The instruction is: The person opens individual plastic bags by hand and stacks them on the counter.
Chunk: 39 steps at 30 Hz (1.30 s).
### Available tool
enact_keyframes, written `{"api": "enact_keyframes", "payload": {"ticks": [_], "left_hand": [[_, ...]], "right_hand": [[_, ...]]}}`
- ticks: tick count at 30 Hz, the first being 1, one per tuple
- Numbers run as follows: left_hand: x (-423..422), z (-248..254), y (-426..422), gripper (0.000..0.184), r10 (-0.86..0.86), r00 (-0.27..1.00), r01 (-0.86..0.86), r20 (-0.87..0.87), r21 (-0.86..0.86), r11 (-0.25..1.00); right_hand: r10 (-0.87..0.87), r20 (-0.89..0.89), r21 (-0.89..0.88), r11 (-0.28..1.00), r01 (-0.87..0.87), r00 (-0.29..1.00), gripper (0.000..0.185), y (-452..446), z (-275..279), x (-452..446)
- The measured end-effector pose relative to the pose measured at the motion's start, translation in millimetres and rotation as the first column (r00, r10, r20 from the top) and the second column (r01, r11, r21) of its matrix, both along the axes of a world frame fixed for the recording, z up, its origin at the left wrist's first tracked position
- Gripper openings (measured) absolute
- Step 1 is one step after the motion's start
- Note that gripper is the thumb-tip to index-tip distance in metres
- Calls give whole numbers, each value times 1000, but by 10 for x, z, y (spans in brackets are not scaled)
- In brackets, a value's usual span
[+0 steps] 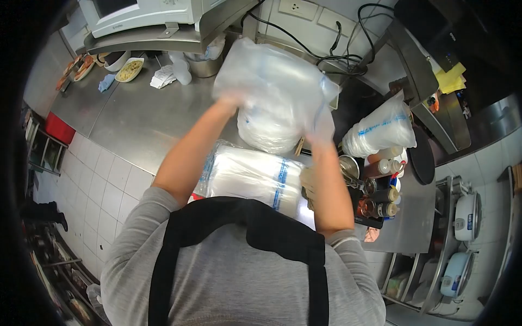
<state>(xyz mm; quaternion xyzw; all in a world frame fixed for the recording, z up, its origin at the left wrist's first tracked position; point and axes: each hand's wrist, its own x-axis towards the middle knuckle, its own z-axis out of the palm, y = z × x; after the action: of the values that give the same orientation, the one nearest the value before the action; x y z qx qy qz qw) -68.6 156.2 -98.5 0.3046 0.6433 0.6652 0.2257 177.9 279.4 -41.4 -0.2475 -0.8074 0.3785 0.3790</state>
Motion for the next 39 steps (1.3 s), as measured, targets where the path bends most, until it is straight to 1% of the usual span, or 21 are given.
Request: {"api": "enact_keyframes", "payload": {"ticks": [1,2,3,4,6,7,9,10,12,14,16,19,20,22,25,27,31,34,35,37,39], "left_hand": [[42,-271,-1,26,103,968,-167,-231,-280,945],[350,53,-282,27,107,982,-160,-156,-385,909],[350,120,-343,30,121,972,-190,-202,-370,909],[370,163,-416,33,132,962,-215,-240,-363,907],[374,452,-427,40,100,995,-103,26,190,976],[371,683,-415,44,29,990,-89,136,466,880],[541,1127,-397,57,56,994,-6,-97,454,891],[625,1188,-406,65,61,977,35,-205,436,899],[745,967,-498,73,24,956,26,-294,163,986],[761,594,-601,79,-48,939,49,-341,-7,999],[621,147,-715,82,-151,928,130,-340,-84,988],[452,541,-800,77,-105,825,79,-555,-70,994],[440,734,-728,77,-79,897,128,-435,86,988],[495,1047,-477,78,-93,981,153,-168,395,906],[708,795,-481,72,-105,973,110,-204,10,994],[707,356,-635,71,-129,963,126,-236,-28,992],[319,263,-873,70,-230,805,149,-547,-189,971],[419,830,-618,71,-41,901,146,-432,213,966],[561,1016,-545,71,-18,934,129,-356,293,947],[717,885,-417,72,35,934,25,-356,164,986],[770,691,-436,75,28,917,18,-398,113,993]], "right_hand": [[-74,61,91,994,68,995,25,-249,20,58],[-84,15,-348,934,84,996,29,-158,-356,34],[-111,-28,-719,692,57,993,34,-196,-399,-34],[-157,-148,-690,723,11,977,36,-161,-392,8],[-222,-386,-608,791,-67,896,44,-75,-142,97],[-128,-492,-427,897,-111,861,46,-109,84,34],[89,-619,-36,989,-142,780,52,-268,340,-72],[20,-558,-120,987,-104,829,60,-356,255,-117],[-90,-422,-257,966,-23,902,75,-453,58,-237],[39,-207,92,996,-20,978,89,-409,-525,-138],[121,-323,30,993,-117,939,87,-370,-369,-143],[206,-467,-71,961,-269,860,86,-351,-69,5],[222,-513,-107,942,-318,830,85,-341,-57,54],[99,-470,-194,958,-212,877,84,-188,-119,-85],[-2,-308,-81,996,-24,951,83,-331,-273,-224],[81,-254,-20,996,-89,964,82,-327,-406,-118],[108,-294,-280,940,-194,950,80,-340,83,118],[175,-662,-209,891,-404,729,69,-282,308,-82],[102,-624,-79,978,-192,775,70,-320,301,-214],[-77,-565,214,948,237,821,72,-476,212,-428],[-25,-535,154,980,127,844,71,-473,102,-438]]}}
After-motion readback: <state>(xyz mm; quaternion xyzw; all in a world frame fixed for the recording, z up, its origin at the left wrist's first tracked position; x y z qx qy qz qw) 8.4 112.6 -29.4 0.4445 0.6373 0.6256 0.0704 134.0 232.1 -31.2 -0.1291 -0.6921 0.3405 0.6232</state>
